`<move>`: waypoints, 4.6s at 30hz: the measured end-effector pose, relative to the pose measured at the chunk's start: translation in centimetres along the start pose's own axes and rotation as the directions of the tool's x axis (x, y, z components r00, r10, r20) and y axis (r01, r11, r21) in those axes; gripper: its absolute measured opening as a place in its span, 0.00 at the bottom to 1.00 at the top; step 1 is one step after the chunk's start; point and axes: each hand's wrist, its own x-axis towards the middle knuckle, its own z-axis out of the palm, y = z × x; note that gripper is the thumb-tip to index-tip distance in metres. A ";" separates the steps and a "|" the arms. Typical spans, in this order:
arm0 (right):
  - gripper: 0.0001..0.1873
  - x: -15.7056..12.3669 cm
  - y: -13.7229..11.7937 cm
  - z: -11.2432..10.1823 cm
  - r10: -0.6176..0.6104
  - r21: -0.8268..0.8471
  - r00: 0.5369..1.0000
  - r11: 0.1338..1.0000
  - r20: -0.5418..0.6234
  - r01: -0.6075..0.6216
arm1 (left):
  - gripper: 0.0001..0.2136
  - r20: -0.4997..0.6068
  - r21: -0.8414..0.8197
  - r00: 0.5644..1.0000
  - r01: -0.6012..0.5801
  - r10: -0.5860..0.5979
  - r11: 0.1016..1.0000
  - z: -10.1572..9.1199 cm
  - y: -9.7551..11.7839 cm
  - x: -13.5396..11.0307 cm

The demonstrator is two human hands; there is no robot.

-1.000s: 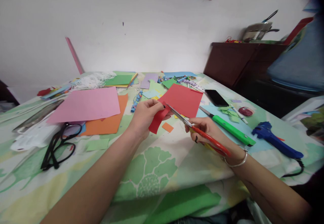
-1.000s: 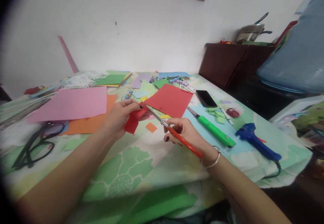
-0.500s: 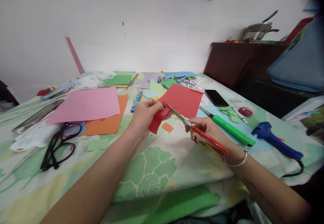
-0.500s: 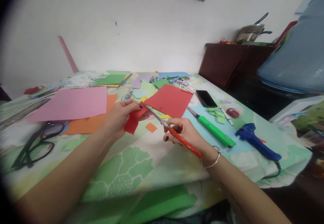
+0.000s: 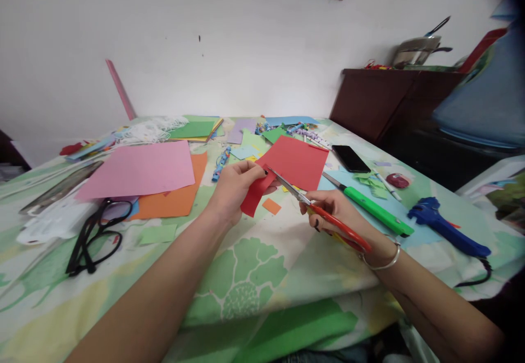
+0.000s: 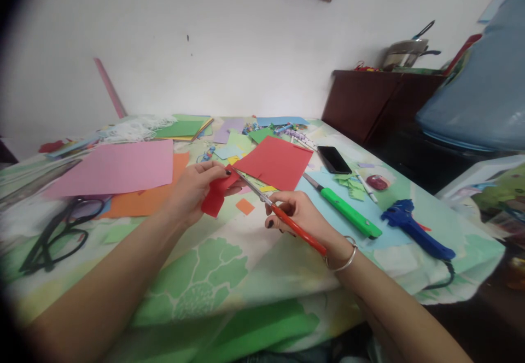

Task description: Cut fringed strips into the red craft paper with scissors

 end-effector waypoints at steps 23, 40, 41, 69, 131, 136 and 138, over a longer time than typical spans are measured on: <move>0.27 0.0 -0.4 -0.5 -0.028 0.057 0.998 0.998 0.058 0.025 | 0.06 -0.026 0.007 1.000 0.001 -0.001 1.000 0.2 0.2 -0.2; 0.13 0.1 0.0 -0.2 -0.015 0.034 0.999 0.999 0.034 0.014 | 0.05 -0.041 0.019 0.999 0.003 -0.002 1.000 0.3 0.1 -0.3; 0.12 0.0 0.0 -0.2 -0.014 0.031 0.999 0.999 0.030 0.013 | 0.05 -0.042 0.020 0.999 0.002 -0.001 1.000 0.3 0.1 -0.3; 0.07 -0.1 0.0 0.1 -0.013 -0.001 1.000 1.000 -0.006 0.013 | 0.05 -0.022 0.006 1.000 0.004 -0.004 1.000 0.2 0.1 -0.2; 0.19 -0.1 0.3 -0.4 -0.056 0.045 0.996 0.998 0.065 0.053 | 0.05 -0.020 -0.020 0.999 -0.028 0.028 0.999 -0.1 -0.1 0.1; 0.22 -0.1 0.2 -0.4 -0.055 0.048 0.996 0.998 0.067 0.052 | 0.05 -0.030 -0.017 0.999 -0.019 0.019 1.000 0.0 0.0 0.1; 0.25 0.0 0.2 -0.4 -0.055 0.048 0.996 0.998 0.066 0.052 | 0.05 -0.039 -0.010 0.999 -0.017 0.017 1.000 0.1 0.0 0.0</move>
